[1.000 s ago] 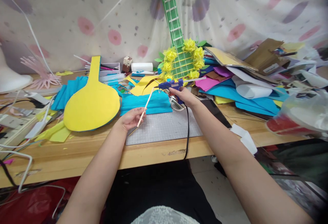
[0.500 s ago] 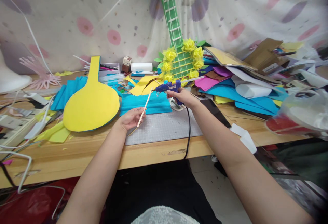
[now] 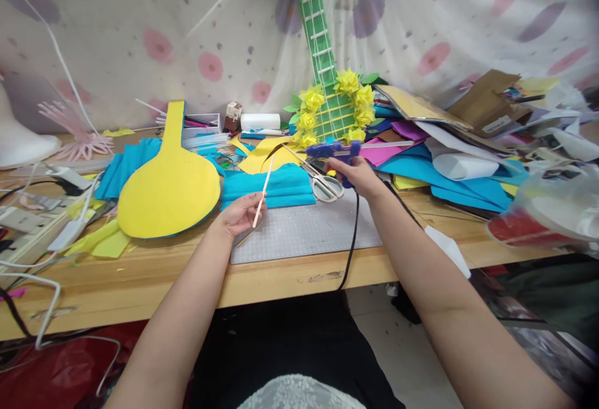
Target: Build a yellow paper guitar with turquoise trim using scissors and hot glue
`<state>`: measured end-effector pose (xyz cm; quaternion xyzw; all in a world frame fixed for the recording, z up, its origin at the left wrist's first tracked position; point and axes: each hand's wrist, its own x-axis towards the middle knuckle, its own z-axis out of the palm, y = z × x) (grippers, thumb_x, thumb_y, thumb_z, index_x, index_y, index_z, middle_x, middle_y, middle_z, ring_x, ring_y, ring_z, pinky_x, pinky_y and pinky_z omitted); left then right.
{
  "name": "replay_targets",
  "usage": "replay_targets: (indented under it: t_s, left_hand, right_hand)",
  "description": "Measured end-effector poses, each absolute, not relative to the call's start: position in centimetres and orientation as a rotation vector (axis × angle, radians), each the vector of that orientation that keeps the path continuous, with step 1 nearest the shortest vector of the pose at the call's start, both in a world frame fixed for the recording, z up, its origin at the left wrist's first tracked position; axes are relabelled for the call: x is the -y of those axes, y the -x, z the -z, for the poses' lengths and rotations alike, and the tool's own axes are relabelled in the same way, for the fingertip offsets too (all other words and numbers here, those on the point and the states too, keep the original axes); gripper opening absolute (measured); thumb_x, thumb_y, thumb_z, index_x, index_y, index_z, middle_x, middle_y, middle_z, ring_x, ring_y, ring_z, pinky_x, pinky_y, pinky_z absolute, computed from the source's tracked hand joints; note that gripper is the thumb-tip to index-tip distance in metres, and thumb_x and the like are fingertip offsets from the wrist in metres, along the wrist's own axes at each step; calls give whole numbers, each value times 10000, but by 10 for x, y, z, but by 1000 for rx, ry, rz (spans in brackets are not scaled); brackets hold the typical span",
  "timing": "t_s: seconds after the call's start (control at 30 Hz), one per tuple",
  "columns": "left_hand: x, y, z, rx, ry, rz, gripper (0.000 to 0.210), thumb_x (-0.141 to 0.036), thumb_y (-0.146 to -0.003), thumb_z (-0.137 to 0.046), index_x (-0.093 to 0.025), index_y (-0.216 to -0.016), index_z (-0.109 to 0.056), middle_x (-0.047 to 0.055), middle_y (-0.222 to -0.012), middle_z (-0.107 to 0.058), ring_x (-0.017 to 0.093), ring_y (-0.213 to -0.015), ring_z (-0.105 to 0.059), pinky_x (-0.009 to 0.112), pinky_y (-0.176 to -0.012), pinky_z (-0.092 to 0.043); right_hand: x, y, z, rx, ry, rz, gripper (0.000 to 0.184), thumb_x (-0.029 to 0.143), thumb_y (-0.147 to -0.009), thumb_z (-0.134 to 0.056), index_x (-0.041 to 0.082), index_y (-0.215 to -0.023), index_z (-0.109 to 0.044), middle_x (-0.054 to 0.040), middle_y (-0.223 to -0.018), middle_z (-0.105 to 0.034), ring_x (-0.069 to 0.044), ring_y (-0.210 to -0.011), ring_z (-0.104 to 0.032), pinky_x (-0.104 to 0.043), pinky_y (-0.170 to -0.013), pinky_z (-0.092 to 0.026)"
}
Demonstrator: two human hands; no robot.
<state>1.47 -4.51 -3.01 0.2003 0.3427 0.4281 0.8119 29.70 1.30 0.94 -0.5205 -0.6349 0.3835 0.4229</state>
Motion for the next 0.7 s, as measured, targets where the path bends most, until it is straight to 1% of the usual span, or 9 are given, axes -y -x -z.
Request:
replay_targets:
  t_s: [0.07,0.13,0.23,0.3,0.4,0.53,0.7]
  left_hand:
    - [45,-15,29,-728,-425,-952,82,-67,-792,-577,-90,-713,-568,-23,-562,-459,24,-459,-436,85,-363,-346]
    - [45,-15,27,-729,-426,-988,77,-67,-786,-588,-99,-720,-565,-25,-566,-462,28,-466,-450,86,-362,-346]
    - [46,-14,26,-725,-443,-1041,63,-78,-779,-605,-110,-741,-565,-30,-575,-470,32,-474,-463,88,-361,-353]
    - [45,-12,25,-722,-454,-1085,60,-89,-774,-617,-114,-755,-566,-28,-588,-481,36,-494,-481,87,-365,-366]
    - [45,-10,24,-725,-469,-1139,61,-99,-771,-624,-119,-764,-567,-27,-600,-489,45,-532,-507,86,-379,-394]
    - [44,-10,27,-745,-507,-1157,50,-106,-774,-623,-120,-780,-576,-24,-606,-503,51,-545,-516,93,-388,-417]
    - [42,-8,32,-720,-543,-1153,84,-102,-749,-651,-112,-787,-576,-17,-621,-526,52,-543,-528,97,-387,-418]
  right_hand:
    - [-20,-321,2,1454,1397,-794,413,578,-659,-619,168,-702,-622,1,-526,-526,-96,-443,-399,-261,-457,-332]
    - [-26,-344,18,1365,1486,-650,414,572,-642,-626,165,-722,-624,-13,-554,-558,-121,-471,-446,-280,-490,-367]
    - [-27,-365,42,1353,1643,-520,455,565,-634,-629,145,-806,-659,-58,-662,-641,-193,-629,-570,-316,-619,-432]
    - [-26,-370,54,1337,1756,-456,484,584,-651,-602,132,-810,-671,-83,-686,-662,-227,-695,-602,-328,-665,-444]
    - [-27,-367,60,1332,1874,-392,511,606,-675,-565,123,-793,-680,-98,-645,-657,-248,-698,-617,-333,-667,-452]
    - [-31,-360,58,1372,1933,-376,526,618,-701,-543,118,-786,-683,-90,-558,-623,-256,-671,-623,-339,-665,-457]
    - [-32,-357,57,1394,1973,-357,530,613,-738,-512,112,-789,-679,-100,-539,-621,-274,-684,-632,-353,-676,-461]
